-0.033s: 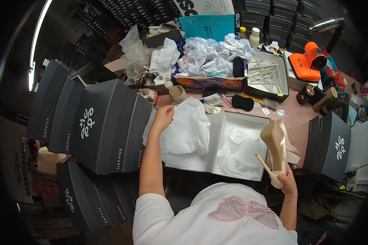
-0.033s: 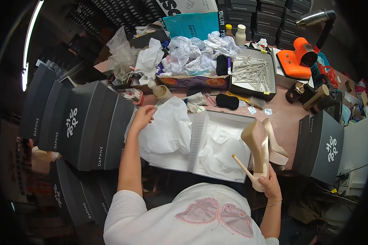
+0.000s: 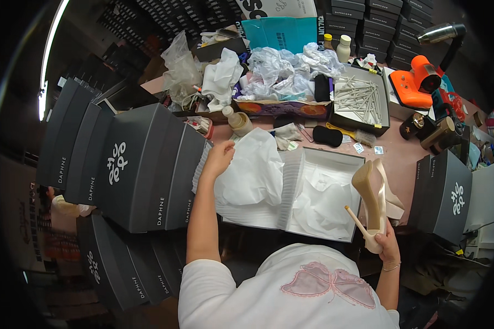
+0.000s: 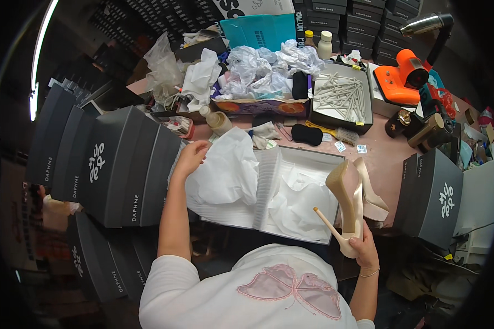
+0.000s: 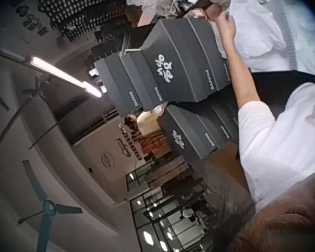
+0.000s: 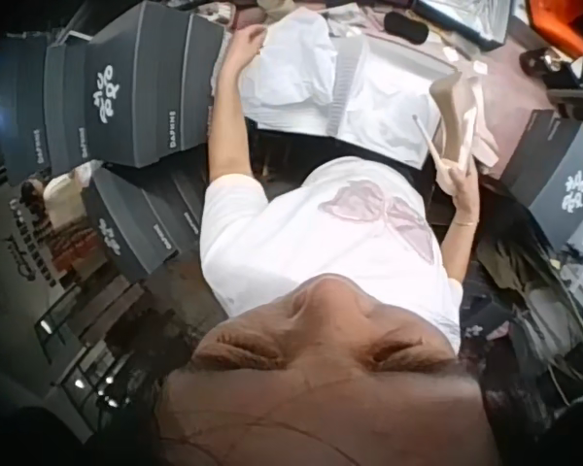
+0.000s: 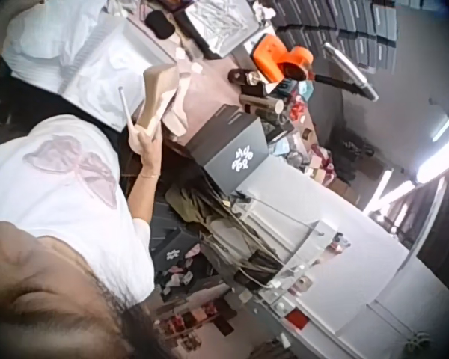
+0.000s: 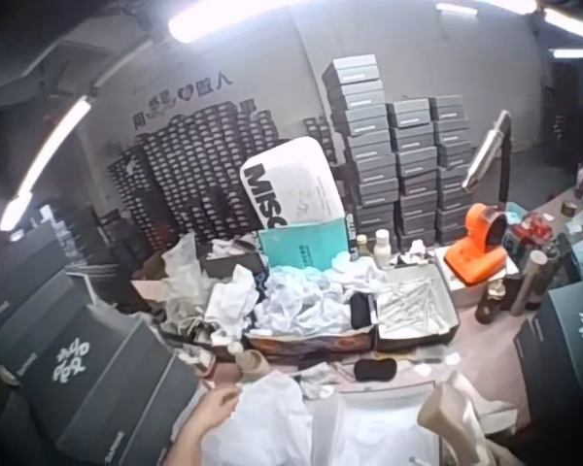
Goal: Inspecting and packing high-heeled shoes into boxes with tissue paper.
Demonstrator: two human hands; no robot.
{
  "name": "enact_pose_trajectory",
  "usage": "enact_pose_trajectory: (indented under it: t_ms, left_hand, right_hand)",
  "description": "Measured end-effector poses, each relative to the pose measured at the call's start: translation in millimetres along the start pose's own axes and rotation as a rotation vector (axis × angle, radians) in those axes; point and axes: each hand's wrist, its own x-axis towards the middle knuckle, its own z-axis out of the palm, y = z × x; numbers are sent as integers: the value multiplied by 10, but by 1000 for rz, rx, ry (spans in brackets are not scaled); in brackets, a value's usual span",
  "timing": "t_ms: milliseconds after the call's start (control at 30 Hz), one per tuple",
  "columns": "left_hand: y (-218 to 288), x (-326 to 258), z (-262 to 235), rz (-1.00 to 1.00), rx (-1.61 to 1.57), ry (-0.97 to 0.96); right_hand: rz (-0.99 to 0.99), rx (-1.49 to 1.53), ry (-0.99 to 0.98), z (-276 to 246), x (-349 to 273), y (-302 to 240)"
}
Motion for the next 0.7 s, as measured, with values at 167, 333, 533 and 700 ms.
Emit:
enact_pose_trajectory:
  t_ms: [167, 333, 533, 700]
  left_hand:
    - [-176, -644, -84, 290, 616, 76]
    - [-786, -790, 126, 350, 693, 55]
    - [653, -529, 97, 246, 82, 151]
    - [1209, -316, 217, 375, 16, 71]
  right_hand:
    - [-75, 11, 72, 28, -40, 147]
    - [-14, 59, -43, 173, 111, 132]
    - [79, 225, -448, 449, 145, -220]
    - [119, 33, -887, 603, 287, -466]
